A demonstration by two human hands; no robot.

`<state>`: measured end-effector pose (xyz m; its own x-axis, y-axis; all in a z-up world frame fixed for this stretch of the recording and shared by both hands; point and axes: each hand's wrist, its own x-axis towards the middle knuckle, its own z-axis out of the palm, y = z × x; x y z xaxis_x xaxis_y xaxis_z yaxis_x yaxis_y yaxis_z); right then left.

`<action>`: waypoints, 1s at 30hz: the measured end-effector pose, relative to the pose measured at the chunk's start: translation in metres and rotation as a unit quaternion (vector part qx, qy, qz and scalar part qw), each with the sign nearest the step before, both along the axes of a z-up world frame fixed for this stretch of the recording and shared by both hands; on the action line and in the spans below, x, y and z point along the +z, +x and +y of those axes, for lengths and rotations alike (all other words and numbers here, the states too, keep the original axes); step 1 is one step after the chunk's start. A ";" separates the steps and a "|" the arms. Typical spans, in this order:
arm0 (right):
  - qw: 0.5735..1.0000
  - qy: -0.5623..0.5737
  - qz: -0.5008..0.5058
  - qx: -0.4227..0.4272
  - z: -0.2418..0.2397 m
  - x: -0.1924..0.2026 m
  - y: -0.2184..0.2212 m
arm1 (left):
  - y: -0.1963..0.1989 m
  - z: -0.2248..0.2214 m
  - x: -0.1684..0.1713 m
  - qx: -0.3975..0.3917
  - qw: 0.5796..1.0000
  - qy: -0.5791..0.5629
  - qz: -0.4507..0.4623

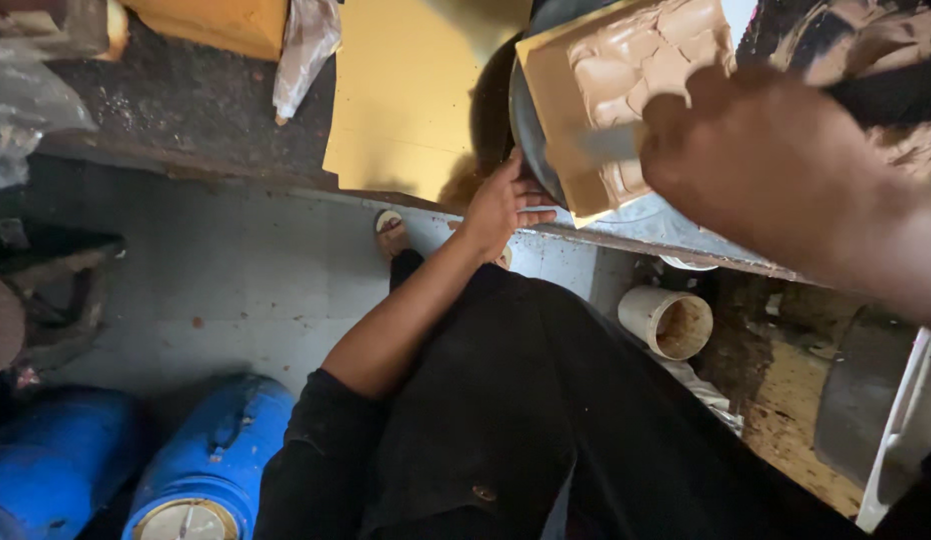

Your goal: The person frosts a square cake by spreading light-colored frosting with an offset spatula, using a scraper to create a wavy pattern on the sides, and finishing by pouring dark chocolate glaze into a central well on top.

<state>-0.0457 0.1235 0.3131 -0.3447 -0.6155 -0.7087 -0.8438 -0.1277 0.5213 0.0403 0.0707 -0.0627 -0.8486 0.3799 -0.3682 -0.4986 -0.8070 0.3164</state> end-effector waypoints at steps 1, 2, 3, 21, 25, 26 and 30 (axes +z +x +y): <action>1.000 0.002 -0.002 0.002 0.001 -0.001 0.006 | 0.001 0.001 0.003 0.002 1.000 0.002 -0.002; 0.997 0.049 -0.041 -0.046 0.002 -0.002 0.012 | 0.002 0.001 0.007 -0.010 1.000 -0.024 -0.006; 0.988 0.095 -0.077 -0.094 0.002 -0.003 0.016 | 0.000 -0.001 0.013 -0.021 0.998 -0.051 -0.009; 0.996 -0.047 0.063 0.031 0.007 -0.054 -0.027 | -0.009 -0.003 0.011 -0.001 0.995 -0.075 -0.060; 0.994 -0.070 0.081 -0.017 0.017 -0.076 -0.089 | 0.001 -0.004 0.007 -0.009 0.995 -0.066 -0.077; 0.991 -0.094 0.084 -0.045 0.030 -0.075 -0.096 | 0.007 -0.003 0.013 0.079 0.975 -0.202 -0.037; 0.930 -0.280 0.052 -0.234 0.104 -0.069 -0.102 | 0.051 -0.022 0.099 0.175 0.930 -0.273 0.171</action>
